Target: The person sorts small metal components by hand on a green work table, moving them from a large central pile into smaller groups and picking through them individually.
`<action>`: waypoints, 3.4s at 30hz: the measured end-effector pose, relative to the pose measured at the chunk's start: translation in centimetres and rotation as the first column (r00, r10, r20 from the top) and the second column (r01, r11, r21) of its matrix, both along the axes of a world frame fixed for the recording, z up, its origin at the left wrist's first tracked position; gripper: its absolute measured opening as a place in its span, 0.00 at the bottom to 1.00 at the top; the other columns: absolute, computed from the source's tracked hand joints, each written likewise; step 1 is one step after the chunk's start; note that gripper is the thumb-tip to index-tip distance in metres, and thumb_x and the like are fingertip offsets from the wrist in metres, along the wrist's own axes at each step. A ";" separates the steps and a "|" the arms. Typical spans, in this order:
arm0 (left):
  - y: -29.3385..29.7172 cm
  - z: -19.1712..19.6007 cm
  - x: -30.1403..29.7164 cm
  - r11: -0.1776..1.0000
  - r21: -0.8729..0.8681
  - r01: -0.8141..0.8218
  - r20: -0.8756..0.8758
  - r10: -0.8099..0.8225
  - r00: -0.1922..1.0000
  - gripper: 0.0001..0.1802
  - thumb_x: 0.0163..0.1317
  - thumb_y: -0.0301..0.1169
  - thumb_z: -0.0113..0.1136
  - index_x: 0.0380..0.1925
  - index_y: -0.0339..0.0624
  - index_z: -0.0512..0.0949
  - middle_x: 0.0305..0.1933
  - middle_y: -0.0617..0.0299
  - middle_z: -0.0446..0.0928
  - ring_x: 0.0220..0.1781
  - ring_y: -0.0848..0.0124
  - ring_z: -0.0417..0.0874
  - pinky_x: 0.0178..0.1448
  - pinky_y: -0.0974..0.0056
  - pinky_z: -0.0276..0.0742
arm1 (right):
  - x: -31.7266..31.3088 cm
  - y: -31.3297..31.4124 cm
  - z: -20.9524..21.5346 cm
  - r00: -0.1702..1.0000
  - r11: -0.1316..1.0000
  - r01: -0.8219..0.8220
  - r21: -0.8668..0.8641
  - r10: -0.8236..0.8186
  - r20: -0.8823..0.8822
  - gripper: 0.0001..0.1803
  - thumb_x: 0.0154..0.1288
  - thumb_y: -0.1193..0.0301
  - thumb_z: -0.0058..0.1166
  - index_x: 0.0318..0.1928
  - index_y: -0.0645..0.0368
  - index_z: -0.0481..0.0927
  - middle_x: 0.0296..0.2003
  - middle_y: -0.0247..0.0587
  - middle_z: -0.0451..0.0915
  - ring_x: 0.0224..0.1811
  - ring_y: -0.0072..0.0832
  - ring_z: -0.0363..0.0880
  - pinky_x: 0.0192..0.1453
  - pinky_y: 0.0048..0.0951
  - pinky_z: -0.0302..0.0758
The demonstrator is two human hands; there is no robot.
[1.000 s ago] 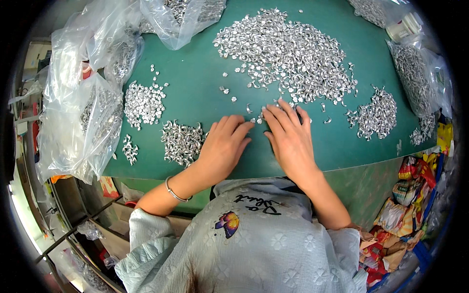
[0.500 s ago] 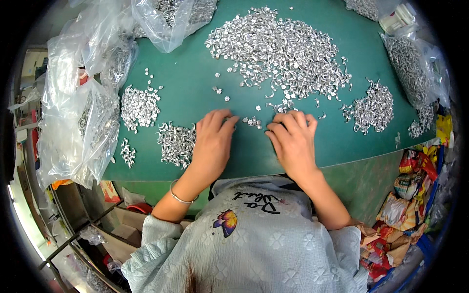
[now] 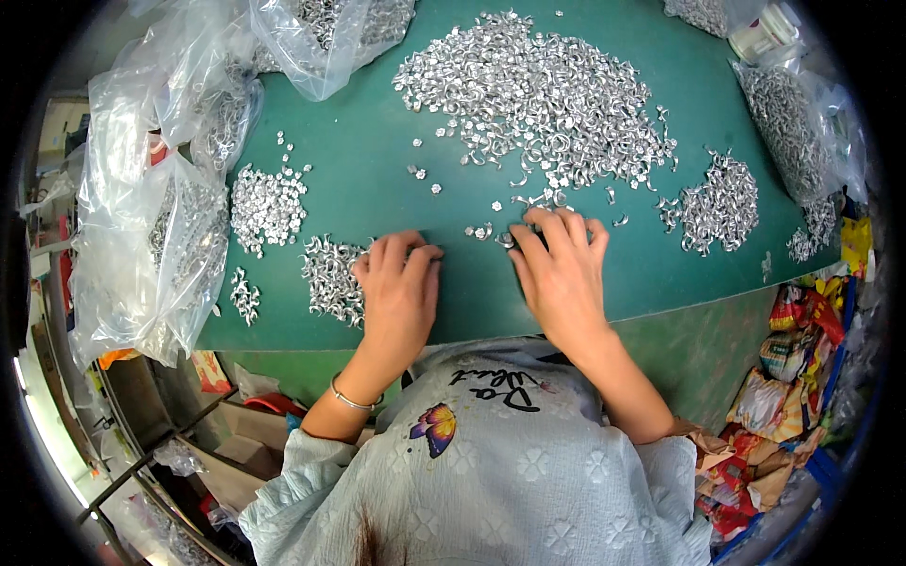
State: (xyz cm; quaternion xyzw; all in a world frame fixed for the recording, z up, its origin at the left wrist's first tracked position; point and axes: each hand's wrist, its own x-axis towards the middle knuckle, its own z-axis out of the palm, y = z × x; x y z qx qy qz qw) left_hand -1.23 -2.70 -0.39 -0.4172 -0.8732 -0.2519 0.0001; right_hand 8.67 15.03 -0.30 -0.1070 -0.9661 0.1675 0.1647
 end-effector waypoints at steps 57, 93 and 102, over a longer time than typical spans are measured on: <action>8.7 0.2 3.7 0.944 0.194 0.266 0.161 -0.298 0.941 0.24 0.54 0.25 0.67 0.53 0.42 0.76 0.59 0.55 0.70 0.62 0.53 0.69 0.63 0.51 0.62 | 8.6 9.7 -1.6 0.901 0.907 0.419 0.039 -0.410 -0.139 0.06 0.60 0.78 0.60 0.36 0.60 0.76 0.31 0.42 0.76 0.34 0.39 0.74 0.39 0.38 0.63; 7.1 0.6 3.9 0.951 0.213 0.225 0.309 -0.284 0.908 0.25 0.54 0.22 0.67 0.53 0.34 0.73 0.52 0.49 0.72 0.50 0.52 0.74 0.53 0.54 0.72 | 4.5 3.3 1.4 0.998 0.987 -0.046 -0.151 0.052 0.033 0.10 0.56 0.74 0.60 0.39 0.64 0.80 0.32 0.40 0.72 0.39 0.37 0.74 0.44 0.36 0.68; 6.9 -1.0 4.6 0.928 0.224 0.299 0.222 -0.347 0.911 0.16 0.52 0.18 0.65 0.43 0.34 0.78 0.47 0.52 0.72 0.47 0.54 0.74 0.51 0.55 0.74 | 2.7 5.0 0.9 0.999 0.994 0.027 -0.104 -0.029 -0.026 0.13 0.54 0.76 0.64 0.41 0.61 0.81 0.36 0.40 0.74 0.40 0.38 0.71 0.43 0.37 0.66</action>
